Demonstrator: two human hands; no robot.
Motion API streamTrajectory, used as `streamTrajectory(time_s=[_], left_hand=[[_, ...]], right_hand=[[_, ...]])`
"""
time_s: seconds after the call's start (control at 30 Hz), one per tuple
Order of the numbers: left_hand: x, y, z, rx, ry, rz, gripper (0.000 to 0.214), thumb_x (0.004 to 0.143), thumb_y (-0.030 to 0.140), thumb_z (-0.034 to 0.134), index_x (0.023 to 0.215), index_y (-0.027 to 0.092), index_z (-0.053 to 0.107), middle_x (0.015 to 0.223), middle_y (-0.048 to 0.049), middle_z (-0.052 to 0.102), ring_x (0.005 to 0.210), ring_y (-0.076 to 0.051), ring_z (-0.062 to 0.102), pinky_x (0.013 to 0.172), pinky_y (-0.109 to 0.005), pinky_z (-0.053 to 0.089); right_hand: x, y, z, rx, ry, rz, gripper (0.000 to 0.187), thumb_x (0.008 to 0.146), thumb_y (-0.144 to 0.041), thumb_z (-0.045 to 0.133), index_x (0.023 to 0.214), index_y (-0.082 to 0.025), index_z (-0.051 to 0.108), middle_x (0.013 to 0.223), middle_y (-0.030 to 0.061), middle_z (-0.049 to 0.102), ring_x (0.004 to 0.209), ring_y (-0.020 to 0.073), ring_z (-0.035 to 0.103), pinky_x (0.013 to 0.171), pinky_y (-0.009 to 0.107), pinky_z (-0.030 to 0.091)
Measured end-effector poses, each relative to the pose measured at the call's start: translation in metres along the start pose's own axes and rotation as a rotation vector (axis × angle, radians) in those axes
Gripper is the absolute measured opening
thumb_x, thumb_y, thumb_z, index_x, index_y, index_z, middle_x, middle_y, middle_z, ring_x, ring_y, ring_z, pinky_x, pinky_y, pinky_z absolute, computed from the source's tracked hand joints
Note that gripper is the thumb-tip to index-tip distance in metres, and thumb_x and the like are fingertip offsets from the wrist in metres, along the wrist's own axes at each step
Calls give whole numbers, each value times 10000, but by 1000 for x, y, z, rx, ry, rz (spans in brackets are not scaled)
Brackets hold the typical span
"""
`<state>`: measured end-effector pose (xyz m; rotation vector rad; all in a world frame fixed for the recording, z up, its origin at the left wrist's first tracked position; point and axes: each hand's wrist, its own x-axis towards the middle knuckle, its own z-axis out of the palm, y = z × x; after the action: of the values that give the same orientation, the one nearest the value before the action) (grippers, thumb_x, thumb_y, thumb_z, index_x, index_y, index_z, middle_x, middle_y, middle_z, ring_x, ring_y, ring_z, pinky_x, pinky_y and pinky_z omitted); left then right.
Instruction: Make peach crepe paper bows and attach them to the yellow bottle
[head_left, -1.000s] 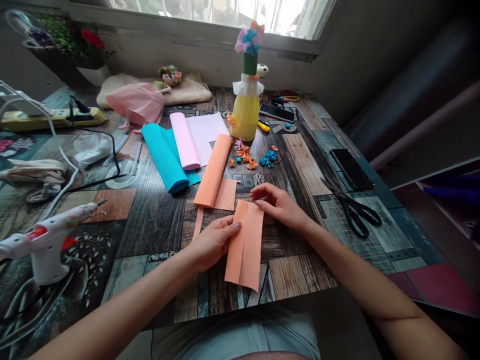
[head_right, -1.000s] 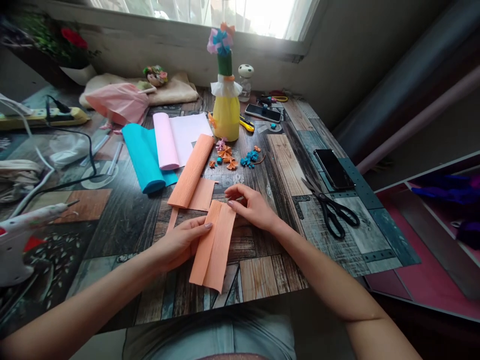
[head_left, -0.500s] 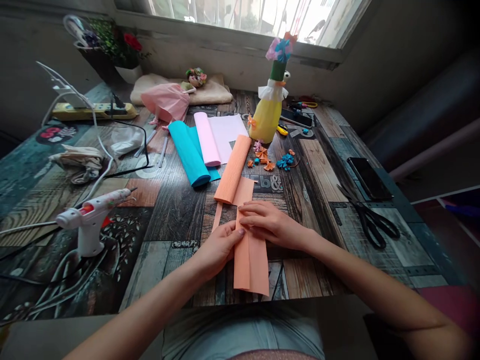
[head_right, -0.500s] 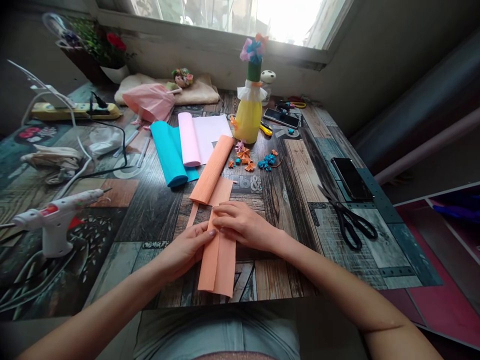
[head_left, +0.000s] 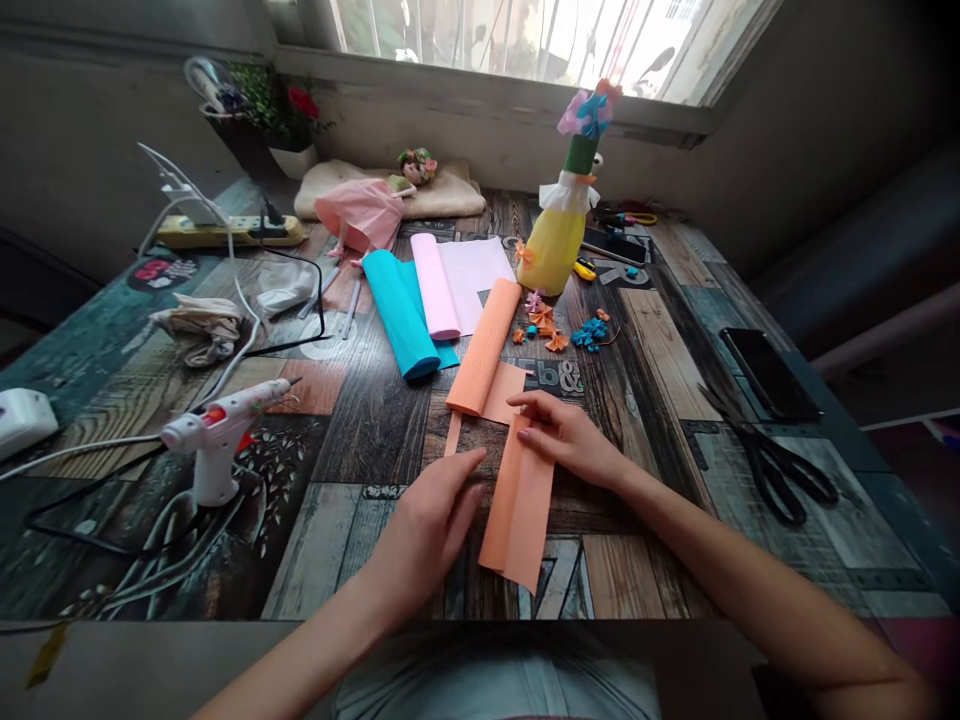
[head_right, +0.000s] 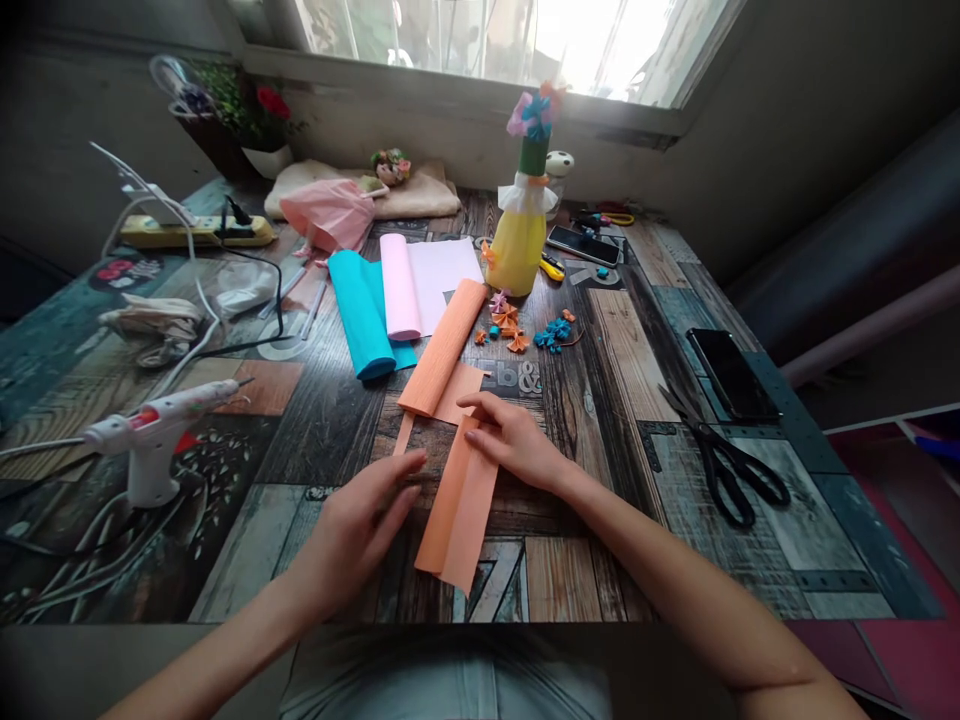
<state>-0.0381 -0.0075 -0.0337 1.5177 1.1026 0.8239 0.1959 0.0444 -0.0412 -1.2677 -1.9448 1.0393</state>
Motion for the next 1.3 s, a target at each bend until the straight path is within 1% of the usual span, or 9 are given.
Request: streamTrajectory(time_s=[0.13,0.33,0.43,0.53,0.67,0.8,0.97,1.13,1.3], left_hand=[[-2,-16,-22,364,-63,169,312,882,268,566,1180,236,653,1349,-96,590,1302,-305,465,1161,-511,217],[40,-14,-35,732,161,349,328,900,205,513,1208,225,623,1241,-132,645,1174,-322,529,1078,-553,271],[70,-10,-30,765,-11,463,411,886,106,466,1255,230,596,1429,-125,508,1333,-309,410,1097,-534,282],[93,-12,-24,712,-187,491,474,870,41,433,1275,235,584,1515,-112,404,1404,-302,326,1100,-542,302],[108,-17,-20,660,-167,473,372,892,83,459,1202,208,622,1455,-141,478,1386,-299,361,1103,-542,314],[116,-18,-15,771,-85,488,317,913,135,475,1187,203,621,1414,-156,517,1349,-306,415,1065,-518,376],[109,-13,-10,853,49,714,252,936,176,477,1134,157,632,1269,-158,634,1223,-303,537,958,-491,456],[75,-8,-6,737,-191,988,196,924,141,500,1063,163,637,1134,-86,715,1079,-218,618,946,-411,448],[50,-16,0,783,-319,910,211,942,243,498,1089,170,631,1180,-79,698,1123,-245,603,1014,-468,392]], right_hand=[[1,10,-2,43,0,-6,330,878,-243,575,1205,-201,556,894,26,620,810,171,598,755,293,485],[3,14,-3,96,0,-6,325,877,-255,590,1196,-192,570,913,32,620,846,171,600,778,294,486],[3,15,-3,120,-8,-8,315,880,-256,592,1189,-197,578,989,51,633,900,182,601,812,309,485],[4,16,-3,151,-7,-7,315,882,-269,594,1191,-207,583,1017,55,634,922,187,595,829,319,489],[6,20,-5,208,9,-1,340,878,-270,601,1208,-198,567,951,35,607,868,166,579,800,299,488],[8,23,-10,174,20,16,347,878,-243,587,1218,-183,551,867,9,570,790,145,556,753,276,466],[11,22,-17,74,-5,19,381,866,-227,587,1241,-178,539,867,11,577,778,149,560,732,271,462],[12,19,-15,-86,-18,-33,386,860,-186,572,1244,-168,543,846,11,589,750,146,560,717,267,474],[13,18,-9,-214,4,-117,410,842,-121,578,1248,-169,544,1044,75,629,897,179,597,808,311,507]])
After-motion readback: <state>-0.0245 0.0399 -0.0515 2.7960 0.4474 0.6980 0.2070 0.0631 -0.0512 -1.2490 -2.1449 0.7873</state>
